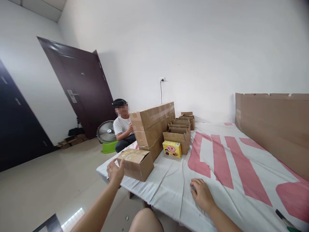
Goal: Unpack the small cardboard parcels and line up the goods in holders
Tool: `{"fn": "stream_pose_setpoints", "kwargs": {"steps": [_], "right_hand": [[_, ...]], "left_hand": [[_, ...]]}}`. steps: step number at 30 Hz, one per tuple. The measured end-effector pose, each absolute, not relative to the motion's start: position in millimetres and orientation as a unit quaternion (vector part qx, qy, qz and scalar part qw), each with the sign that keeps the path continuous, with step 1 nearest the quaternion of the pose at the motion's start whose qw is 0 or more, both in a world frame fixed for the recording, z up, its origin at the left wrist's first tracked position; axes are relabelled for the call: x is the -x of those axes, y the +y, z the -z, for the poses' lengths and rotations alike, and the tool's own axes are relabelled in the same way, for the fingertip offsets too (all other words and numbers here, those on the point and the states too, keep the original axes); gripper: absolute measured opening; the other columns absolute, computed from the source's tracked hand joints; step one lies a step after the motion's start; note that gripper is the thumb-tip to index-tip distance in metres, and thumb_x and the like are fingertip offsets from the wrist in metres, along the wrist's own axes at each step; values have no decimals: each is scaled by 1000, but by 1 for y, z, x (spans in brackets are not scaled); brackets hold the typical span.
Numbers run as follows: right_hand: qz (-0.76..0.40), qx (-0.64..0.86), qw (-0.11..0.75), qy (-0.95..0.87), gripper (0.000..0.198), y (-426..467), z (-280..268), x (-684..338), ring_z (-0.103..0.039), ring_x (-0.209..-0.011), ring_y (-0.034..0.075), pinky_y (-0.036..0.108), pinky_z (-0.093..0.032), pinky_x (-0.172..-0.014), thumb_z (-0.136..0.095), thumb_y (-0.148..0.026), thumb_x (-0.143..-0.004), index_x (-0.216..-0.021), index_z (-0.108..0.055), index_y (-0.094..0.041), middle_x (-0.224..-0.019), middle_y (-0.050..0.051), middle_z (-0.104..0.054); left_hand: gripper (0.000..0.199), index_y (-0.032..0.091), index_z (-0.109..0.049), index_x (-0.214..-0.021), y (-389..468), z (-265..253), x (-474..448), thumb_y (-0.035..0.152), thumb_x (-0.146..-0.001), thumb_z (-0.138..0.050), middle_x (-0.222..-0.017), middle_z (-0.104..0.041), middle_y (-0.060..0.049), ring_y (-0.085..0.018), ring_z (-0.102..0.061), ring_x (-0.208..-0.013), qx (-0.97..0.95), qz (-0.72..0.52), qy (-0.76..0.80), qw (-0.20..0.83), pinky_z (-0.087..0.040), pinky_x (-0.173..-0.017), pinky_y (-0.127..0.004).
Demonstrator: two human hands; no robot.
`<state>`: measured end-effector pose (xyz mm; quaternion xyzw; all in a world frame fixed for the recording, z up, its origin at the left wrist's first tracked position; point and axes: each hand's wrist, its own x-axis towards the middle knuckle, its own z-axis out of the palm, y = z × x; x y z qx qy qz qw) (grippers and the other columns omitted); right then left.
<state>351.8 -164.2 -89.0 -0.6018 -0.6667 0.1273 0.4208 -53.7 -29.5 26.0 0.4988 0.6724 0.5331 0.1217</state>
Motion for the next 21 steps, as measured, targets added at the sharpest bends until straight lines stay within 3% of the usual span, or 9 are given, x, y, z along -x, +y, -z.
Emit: {"fn": "stream_pose_setpoints", "kwargs": {"steps": [2,4,6,11,13,15,17,19,21], "right_hand": [[-131,595,436,-662,20,-164,90,-352,-59,-103,27,40,-43,-94,-53,-16,-71,-82,-68,-22,-103,7,-70],[-137,587,459,-653,18,-163,93,-353,-60,-101,27,40,-43,-94,-54,-18,-70,-80,-69,-22,-101,7,-71],[-148,582,488,-633,16,-160,97,-355,-61,-101,27,41,-44,-95,-56,-24,-72,-81,-69,-22,-99,8,-72],[-184,601,575,-524,51,-150,108,-366,-60,-112,30,46,-46,-97,-45,-56,-84,-110,-65,-17,-115,15,-68],[-197,603,602,-485,63,-149,111,-371,-55,-121,29,45,-46,-99,-37,-64,-86,-122,-59,-17,-127,15,-62],[-203,596,622,-465,69,-149,113,-374,-51,-127,27,43,-44,-102,-33,-68,-87,-129,-54,-17,-134,14,-58],[-204,589,636,-455,70,-150,113,-376,-54,-124,25,41,-44,-103,-30,-68,-88,-129,-53,-17,-134,14,-58],[-194,590,648,-441,70,-150,114,-379,-58,-118,25,42,-45,-101,-30,-70,-87,-125,-54,-18,-130,14,-60],[-172,600,659,-419,70,-149,114,-383,-57,-118,26,43,-44,-102,-35,-73,-83,-122,-53,-18,-130,16,-58]], "left_hand": [[49,17,-43,-135,-11,-40,74,39,-93,-52,-143,-42,-16,-37,-35,-136,-452,-540,692,156,-30,-108,-62],[40,18,-52,-128,-1,-41,76,35,-93,-57,-132,-54,-11,-28,-55,-117,-448,-529,689,213,-47,-97,-51],[34,17,-56,-121,2,-32,63,34,-92,-58,-122,-60,-8,-22,-63,-103,-468,-507,672,269,-54,-87,-43],[30,15,-58,-116,-25,19,-8,33,-93,-58,-114,-63,-7,-20,-64,-97,-547,-446,605,369,-54,-83,-41],[24,14,-62,-103,-43,43,-42,34,-89,-61,-103,-66,-6,-20,-64,-94,-582,-410,566,415,-52,-85,-41],[23,18,-65,-86,-59,59,-77,37,-76,-73,-96,-69,-5,-24,-63,-99,-610,-381,526,455,-49,-89,-38],[33,20,-64,-89,-69,64,-110,43,-68,-76,-99,-70,-5,-26,-63,-99,-623,-363,489,491,-48,-89,-39],[47,21,-60,-103,-71,58,-138,54,-71,-69,-106,-69,-8,-28,-64,-101,-623,-363,465,514,-47,-90,-43],[59,21,-51,-120,-68,48,-161,62,-77,-58,-122,-63,-13,-30,-58,-116,-617,-392,447,515,-44,-96,-44]]}}
